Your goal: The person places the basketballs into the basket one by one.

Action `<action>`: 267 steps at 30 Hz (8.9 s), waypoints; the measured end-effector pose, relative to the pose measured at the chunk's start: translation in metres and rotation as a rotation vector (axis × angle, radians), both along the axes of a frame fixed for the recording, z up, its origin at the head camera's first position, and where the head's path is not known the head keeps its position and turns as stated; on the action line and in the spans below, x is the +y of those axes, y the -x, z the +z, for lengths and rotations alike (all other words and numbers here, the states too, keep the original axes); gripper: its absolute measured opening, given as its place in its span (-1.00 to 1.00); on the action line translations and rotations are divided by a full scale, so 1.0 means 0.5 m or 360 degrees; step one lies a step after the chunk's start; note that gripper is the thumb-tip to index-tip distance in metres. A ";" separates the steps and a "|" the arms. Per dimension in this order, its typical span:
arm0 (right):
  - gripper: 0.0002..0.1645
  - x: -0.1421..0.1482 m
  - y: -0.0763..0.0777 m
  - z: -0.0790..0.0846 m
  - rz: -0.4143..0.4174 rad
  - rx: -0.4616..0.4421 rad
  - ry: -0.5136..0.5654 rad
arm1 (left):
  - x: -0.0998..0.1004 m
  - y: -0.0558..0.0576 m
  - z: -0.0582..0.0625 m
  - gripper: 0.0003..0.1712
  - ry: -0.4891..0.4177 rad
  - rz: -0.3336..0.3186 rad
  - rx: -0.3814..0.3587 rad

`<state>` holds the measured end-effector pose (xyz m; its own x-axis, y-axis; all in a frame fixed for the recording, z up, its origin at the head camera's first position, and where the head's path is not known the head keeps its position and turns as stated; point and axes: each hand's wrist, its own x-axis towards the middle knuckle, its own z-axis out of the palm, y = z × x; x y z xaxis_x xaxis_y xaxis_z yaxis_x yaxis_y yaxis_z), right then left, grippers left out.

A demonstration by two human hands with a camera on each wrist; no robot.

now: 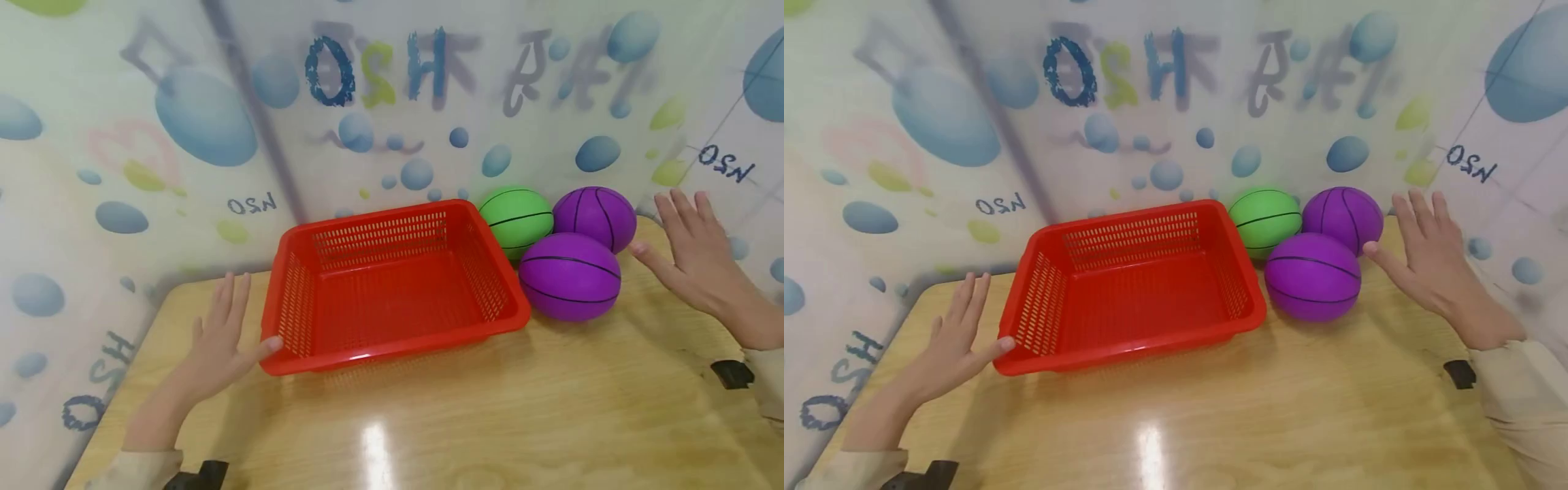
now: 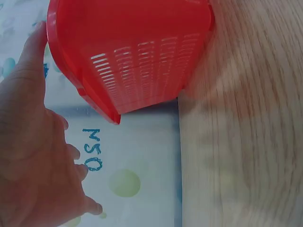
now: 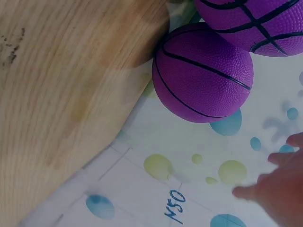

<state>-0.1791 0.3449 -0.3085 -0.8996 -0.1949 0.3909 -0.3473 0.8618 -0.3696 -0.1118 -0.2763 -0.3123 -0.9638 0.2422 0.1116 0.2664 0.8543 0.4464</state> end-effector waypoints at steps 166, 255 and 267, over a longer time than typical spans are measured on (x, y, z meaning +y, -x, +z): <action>0.19 -0.058 0.140 -0.007 -0.0378 0.0044 0.0259 | 0.051 -0.006 -0.019 0.28 -0.0721 -0.0328 -0.0188; 0.24 -0.216 0.206 0.030 0.0111 -0.0257 0.0028 | 0.054 -0.009 -0.020 0.42 -0.0556 -0.0211 -0.0205; 0.25 -0.270 0.169 0.170 0.0217 -0.0055 0.0143 | 0.045 -0.014 -0.010 0.43 -0.0518 -0.0192 -0.0231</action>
<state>-0.2637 0.2100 -0.2235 -0.8804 -0.2817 0.3814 -0.4444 0.7707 -0.4567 -0.1048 -0.2538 -0.3175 -0.9420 0.3291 0.0656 0.2702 0.6278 0.7299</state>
